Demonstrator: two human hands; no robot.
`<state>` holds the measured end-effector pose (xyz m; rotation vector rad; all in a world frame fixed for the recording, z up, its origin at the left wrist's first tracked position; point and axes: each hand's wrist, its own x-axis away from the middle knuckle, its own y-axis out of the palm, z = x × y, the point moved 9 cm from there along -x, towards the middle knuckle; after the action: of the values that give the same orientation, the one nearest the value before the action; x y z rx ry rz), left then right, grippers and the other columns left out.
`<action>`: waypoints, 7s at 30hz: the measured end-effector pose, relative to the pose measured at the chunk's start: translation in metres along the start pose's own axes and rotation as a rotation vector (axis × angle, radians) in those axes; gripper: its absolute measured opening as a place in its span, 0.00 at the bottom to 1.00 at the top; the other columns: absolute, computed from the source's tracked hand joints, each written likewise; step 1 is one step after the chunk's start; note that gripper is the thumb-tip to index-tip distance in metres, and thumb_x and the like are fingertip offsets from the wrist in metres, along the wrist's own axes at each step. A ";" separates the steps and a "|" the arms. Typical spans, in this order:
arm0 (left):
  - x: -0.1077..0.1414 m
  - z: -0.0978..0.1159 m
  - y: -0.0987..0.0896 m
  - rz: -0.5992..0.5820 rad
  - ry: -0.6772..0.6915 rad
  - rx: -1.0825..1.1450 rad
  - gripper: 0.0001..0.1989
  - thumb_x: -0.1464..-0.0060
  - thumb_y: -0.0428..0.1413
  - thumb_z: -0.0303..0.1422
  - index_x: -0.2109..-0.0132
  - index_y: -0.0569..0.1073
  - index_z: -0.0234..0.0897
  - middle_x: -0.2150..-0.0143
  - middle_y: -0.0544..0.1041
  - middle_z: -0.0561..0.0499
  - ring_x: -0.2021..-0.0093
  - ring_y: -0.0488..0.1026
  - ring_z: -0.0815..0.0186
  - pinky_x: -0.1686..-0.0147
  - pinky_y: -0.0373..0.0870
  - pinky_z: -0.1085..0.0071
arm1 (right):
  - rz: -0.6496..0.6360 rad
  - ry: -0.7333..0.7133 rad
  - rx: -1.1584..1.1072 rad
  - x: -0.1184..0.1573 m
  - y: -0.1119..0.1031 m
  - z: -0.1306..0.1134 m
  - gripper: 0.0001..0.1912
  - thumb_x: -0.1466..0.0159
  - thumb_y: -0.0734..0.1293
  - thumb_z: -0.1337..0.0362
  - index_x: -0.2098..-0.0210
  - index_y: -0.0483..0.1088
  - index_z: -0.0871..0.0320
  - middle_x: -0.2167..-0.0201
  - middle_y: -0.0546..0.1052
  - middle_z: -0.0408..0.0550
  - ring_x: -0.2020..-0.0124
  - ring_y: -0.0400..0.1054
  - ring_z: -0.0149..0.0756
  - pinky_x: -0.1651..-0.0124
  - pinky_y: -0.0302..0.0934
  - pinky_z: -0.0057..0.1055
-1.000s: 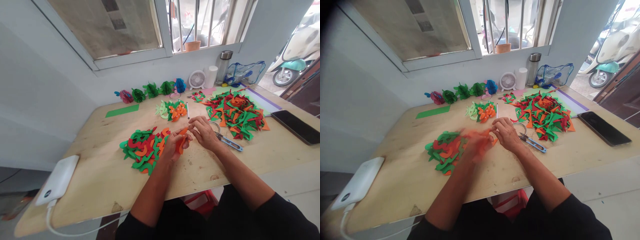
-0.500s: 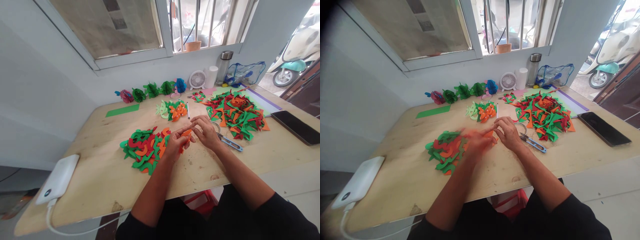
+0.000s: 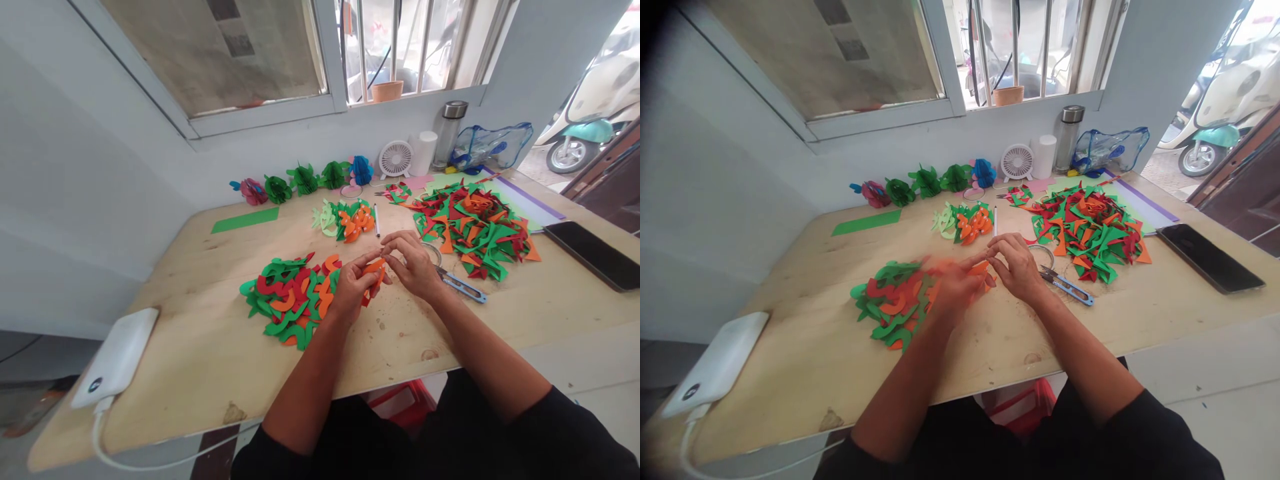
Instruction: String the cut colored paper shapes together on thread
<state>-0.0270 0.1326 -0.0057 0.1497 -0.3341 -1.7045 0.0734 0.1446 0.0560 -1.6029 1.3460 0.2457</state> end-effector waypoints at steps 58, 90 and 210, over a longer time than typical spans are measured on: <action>0.006 0.012 0.002 0.059 0.065 -0.118 0.28 0.60 0.54 0.28 0.47 0.72 0.29 0.77 0.75 0.51 0.81 0.63 0.75 0.81 0.56 0.77 | 0.066 -0.010 0.078 -0.002 -0.006 -0.009 0.05 0.36 0.61 0.65 0.68 0.67 0.53 0.64 0.72 0.50 0.60 0.65 0.42 0.55 0.60 0.42; 0.001 0.004 -0.011 0.146 0.025 -0.011 0.39 0.60 0.58 0.31 0.38 0.59 0.31 0.78 0.76 0.52 0.86 0.58 0.77 0.83 0.55 0.78 | 0.123 0.226 -0.167 0.001 -0.010 0.022 0.04 0.39 0.63 0.63 0.70 0.65 0.55 0.63 0.73 0.49 0.58 0.65 0.40 0.56 0.60 0.38; 0.015 0.025 -0.025 0.467 -0.011 -0.065 0.03 0.60 0.61 0.23 0.76 0.77 0.34 0.80 0.75 0.53 0.69 0.75 0.63 0.69 0.71 0.73 | -0.105 0.645 -0.520 0.023 0.034 0.047 0.14 0.42 0.64 0.54 0.67 0.74 0.58 0.72 0.77 0.47 0.69 0.69 0.36 0.64 0.62 0.32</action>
<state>-0.0604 0.1243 0.0113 0.0105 -0.2945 -1.2521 0.0730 0.1697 -0.0006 -2.3110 1.7659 0.0012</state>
